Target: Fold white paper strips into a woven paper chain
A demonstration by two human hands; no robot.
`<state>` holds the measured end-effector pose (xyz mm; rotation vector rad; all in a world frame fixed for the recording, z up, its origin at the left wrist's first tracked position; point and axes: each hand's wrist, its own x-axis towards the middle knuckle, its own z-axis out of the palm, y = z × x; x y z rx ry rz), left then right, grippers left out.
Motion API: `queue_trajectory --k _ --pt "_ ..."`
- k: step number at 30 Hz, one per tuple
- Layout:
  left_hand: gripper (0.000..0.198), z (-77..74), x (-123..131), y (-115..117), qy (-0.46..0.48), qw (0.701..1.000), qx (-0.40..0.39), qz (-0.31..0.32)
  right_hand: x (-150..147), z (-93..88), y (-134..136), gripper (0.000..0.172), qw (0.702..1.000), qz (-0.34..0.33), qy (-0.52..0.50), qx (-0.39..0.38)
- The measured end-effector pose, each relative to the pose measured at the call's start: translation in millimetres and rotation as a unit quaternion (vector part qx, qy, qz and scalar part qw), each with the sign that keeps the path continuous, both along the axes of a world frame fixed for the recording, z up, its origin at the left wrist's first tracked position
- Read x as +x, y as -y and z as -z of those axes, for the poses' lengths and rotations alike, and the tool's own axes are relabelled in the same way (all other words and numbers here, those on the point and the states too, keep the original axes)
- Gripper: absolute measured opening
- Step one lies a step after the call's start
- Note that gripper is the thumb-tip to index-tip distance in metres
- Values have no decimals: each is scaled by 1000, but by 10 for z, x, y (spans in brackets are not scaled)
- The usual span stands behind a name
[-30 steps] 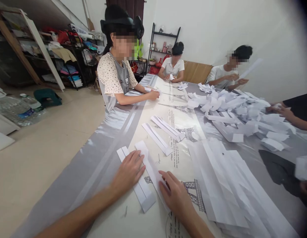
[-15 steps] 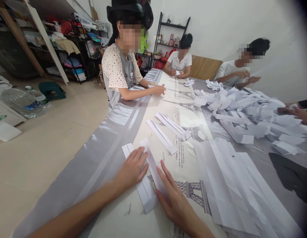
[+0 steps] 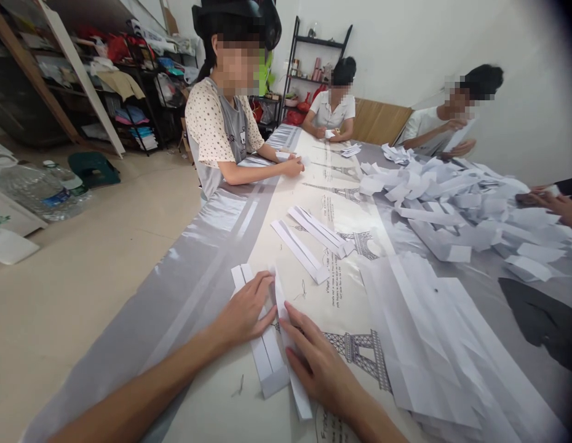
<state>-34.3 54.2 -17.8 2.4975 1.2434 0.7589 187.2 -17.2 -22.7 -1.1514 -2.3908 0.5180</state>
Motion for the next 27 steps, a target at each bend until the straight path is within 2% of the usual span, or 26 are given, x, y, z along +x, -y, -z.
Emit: queue_trajectory --k 4,9,17,23,27 --pt "47 40 46 24 -33 998 49 -19 -3 -23 -13 60 999 -25 37 28" --pt "45 101 73 35 -112 991 68 -27 1 -21 -12 55 998 -11 57 32" --pt "46 86 87 35 -156 984 74 -38 20 -38 -24 52 998 -16 61 11" --pt "49 175 110 24 -182 978 96 -36 13 -48 -39 59 999 -8 40 17" --pt "47 182 128 4 -178 977 108 -33 5 -31 -49 52 999 -6 29 23"
